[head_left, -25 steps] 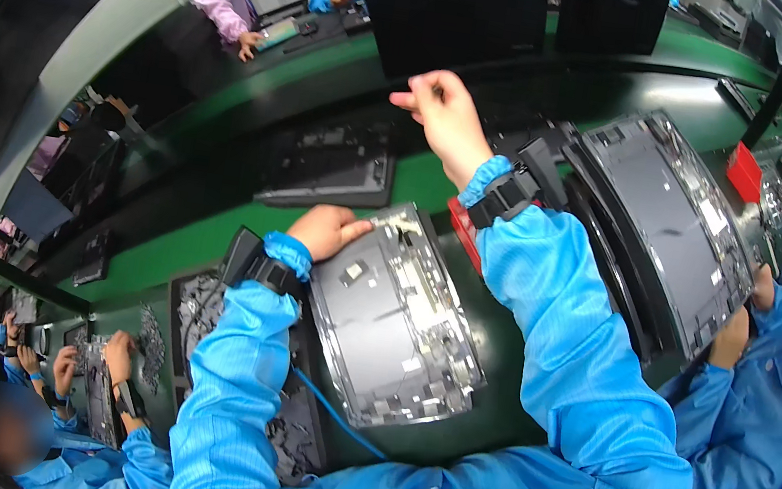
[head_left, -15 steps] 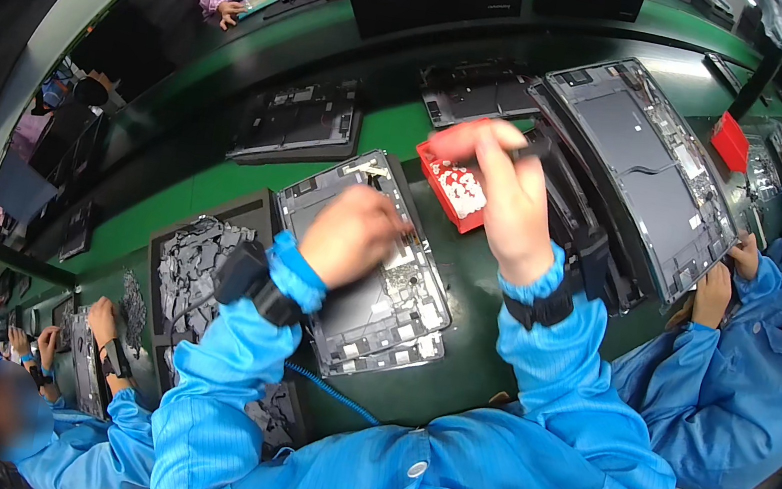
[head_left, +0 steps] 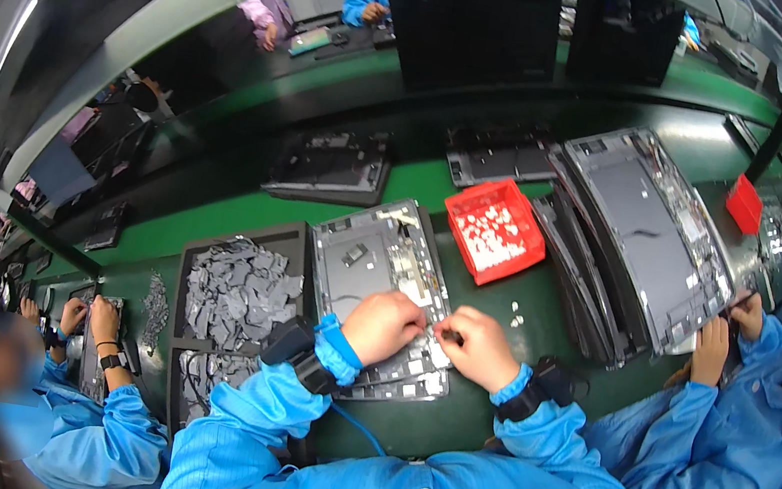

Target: The person assembles internal components of an electronic device by placing a circuit board, a ribbon cable, and a plastic mounting bracket into an electronic chassis, then securing them with screws. The person uses tweezers to manipulate the small components.

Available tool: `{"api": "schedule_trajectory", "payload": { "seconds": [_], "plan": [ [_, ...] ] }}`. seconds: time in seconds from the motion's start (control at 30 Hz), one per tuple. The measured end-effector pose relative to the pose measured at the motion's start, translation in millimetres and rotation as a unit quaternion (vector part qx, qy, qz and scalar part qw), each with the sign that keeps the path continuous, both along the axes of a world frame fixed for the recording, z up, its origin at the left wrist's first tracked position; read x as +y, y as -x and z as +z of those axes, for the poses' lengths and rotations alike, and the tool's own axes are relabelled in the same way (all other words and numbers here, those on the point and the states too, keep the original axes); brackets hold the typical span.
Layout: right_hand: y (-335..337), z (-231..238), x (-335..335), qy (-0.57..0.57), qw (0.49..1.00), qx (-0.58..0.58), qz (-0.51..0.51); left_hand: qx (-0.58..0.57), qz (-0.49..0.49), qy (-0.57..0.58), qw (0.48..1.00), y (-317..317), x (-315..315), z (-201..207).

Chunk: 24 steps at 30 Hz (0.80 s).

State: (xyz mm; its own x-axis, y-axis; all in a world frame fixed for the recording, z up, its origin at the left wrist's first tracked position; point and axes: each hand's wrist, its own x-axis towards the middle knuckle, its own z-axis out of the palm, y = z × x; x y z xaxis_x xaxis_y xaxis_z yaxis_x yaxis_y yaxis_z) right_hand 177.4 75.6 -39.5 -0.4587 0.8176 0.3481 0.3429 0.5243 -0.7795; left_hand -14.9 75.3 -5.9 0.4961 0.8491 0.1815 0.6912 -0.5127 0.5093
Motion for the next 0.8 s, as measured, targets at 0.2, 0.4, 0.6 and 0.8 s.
{"api": "schedule_trajectory", "payload": {
  "seconds": [0.2,0.4,0.6,0.8],
  "plan": [
    [2,7,1,-0.048,0.999,-0.012,0.024,-0.098,0.026,0.007,0.995,-2,-12,-2],
    [1,8,18,-0.079,0.994,-0.022,0.077,-0.137,-0.011,-0.032,0.990,1,-4,-11],
    [5,13,23,-0.145,0.984,-0.068,0.083,-0.152,-0.009,-0.003,0.988,1,-3,-16],
    [-5,28,35,-0.126,0.990,-0.013,-0.060,-0.140,0.006,-0.035,0.990,-2,-10,-22]
  ]
}}
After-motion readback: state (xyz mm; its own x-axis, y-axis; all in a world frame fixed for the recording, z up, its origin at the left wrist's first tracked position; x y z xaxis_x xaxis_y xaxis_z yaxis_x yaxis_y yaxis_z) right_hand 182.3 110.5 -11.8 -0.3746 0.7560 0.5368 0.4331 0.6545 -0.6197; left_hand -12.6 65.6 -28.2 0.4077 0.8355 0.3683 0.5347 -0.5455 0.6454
